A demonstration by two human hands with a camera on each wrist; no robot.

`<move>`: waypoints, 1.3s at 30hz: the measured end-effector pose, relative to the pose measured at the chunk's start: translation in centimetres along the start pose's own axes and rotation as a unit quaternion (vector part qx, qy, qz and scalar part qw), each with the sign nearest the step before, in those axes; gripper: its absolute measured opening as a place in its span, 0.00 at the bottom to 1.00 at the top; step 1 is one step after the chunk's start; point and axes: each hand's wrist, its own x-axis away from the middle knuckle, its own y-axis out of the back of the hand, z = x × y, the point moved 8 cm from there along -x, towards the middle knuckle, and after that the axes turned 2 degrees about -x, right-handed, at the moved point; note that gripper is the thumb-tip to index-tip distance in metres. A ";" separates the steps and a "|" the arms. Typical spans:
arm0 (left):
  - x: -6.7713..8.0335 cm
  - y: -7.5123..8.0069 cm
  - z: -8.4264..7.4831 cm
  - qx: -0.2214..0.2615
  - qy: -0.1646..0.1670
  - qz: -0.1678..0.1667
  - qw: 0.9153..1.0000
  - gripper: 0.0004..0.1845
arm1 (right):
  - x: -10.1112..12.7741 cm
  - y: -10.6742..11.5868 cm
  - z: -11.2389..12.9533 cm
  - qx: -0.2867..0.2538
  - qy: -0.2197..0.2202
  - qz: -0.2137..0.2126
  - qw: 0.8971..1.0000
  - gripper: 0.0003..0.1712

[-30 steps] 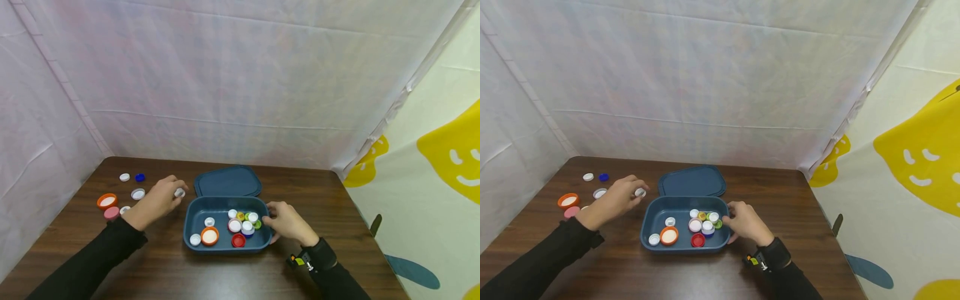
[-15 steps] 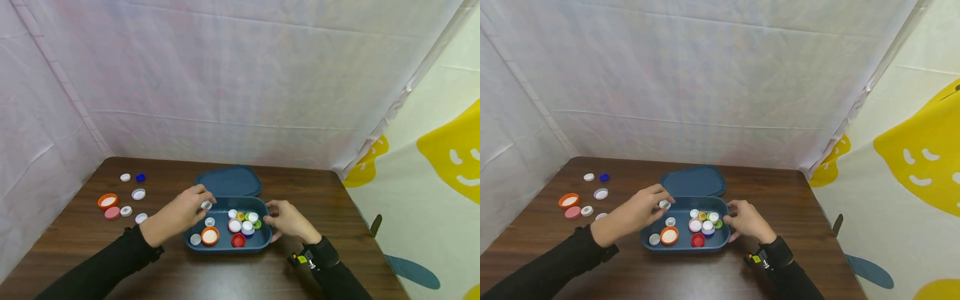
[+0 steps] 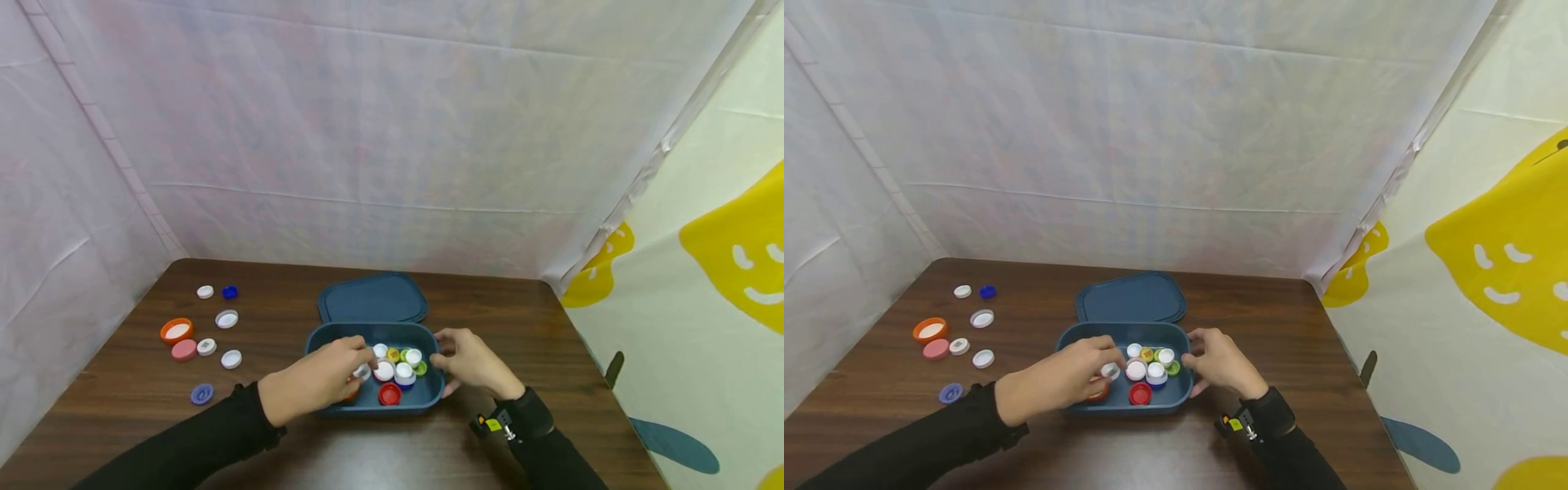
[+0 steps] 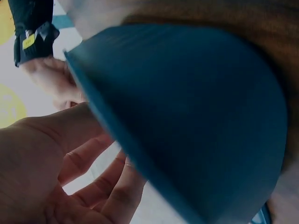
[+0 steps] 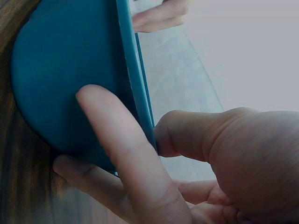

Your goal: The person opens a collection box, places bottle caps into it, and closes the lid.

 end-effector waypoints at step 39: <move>2.4 4.0 6.4 -0.031 0.120 -0.074 0.990 0.16 | -0.1 0.0 -0.1 -0.006 -0.005 -0.003 1.000 0.29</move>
